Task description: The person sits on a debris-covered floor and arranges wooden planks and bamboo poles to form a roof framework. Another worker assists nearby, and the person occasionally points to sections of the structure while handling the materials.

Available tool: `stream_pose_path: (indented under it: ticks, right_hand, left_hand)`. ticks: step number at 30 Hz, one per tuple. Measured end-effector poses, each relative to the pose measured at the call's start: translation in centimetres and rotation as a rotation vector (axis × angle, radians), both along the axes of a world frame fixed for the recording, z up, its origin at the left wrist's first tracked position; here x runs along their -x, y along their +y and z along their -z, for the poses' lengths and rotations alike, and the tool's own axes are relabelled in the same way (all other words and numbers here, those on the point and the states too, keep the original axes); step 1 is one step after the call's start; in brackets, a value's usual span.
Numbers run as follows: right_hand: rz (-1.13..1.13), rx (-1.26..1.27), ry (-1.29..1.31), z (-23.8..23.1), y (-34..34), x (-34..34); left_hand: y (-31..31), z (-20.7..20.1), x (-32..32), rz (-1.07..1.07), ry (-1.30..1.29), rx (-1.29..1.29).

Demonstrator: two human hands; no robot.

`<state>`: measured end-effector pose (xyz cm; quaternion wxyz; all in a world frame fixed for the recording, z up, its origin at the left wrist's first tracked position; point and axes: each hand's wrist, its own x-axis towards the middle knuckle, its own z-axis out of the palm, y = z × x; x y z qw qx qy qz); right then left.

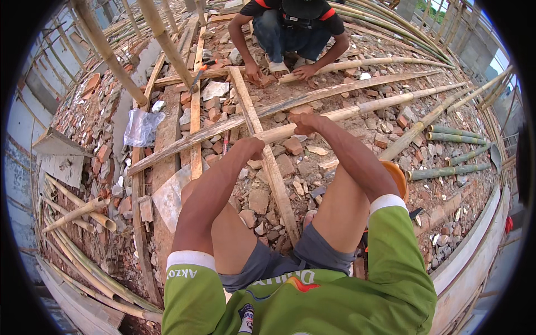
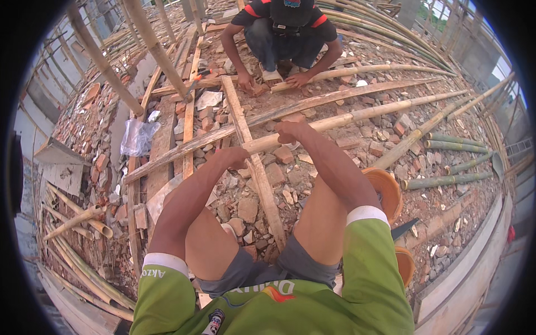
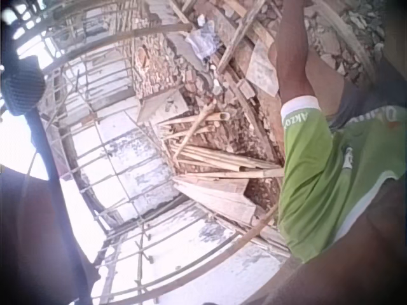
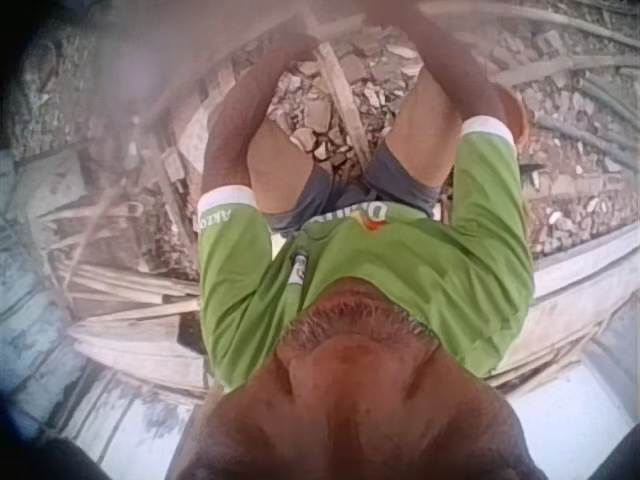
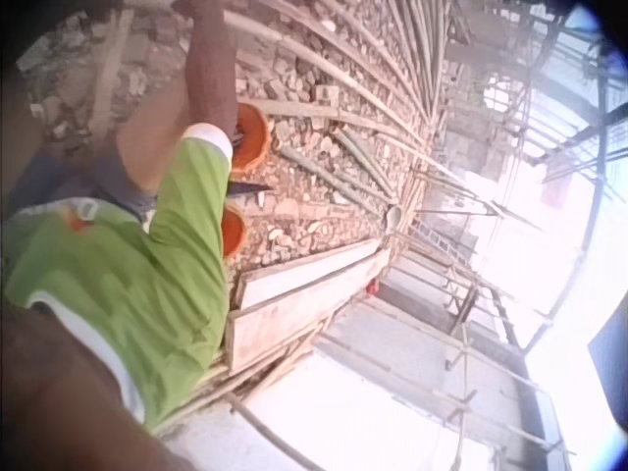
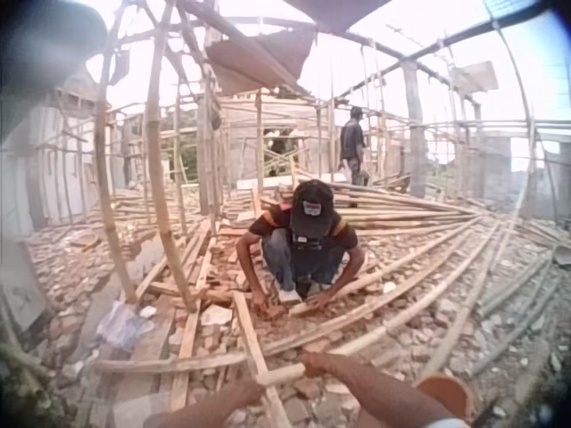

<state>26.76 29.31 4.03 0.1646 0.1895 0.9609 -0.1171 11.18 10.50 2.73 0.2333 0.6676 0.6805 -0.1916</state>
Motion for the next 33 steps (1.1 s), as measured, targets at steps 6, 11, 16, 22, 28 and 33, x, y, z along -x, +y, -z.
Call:
stream_pose_path:
  ticks: [6, 11, 16, 22, 28, 33]
  right_hand:
    - [0.105, 0.115, 0.021, 1.4, 0.4, 0.3]
    - [0.193, 0.205, -0.046, -1.8, -1.8, 0.2]
    - [0.055, 0.162, -0.019, -3.3, -2.4, 0.0]
    - [0.036, 0.14, 0.016, -5.2, -4.0, 0.3]
    - [0.014, 0.181, 0.099, -5.4, -3.5, -0.6]
    - [-0.005, 0.14, 0.078, -3.9, -3.4, 1.0]
  left_hand:
    - [1.5, 1.0, 0.1, 0.048, -0.01, 0.026]
    - [2.9, 1.9, -0.5, 0.108, 0.002, 0.012]
    - [3.9, 0.1, -2.1, 0.096, -0.137, -0.07]
    - [5.6, 2.2, -0.4, 0.312, 0.004, -0.008]
    - [5.9, -1.7, -0.8, 0.031, -0.094, -0.061]
    - [5.6, -1.0, 2.1, -0.194, -0.281, -0.252]
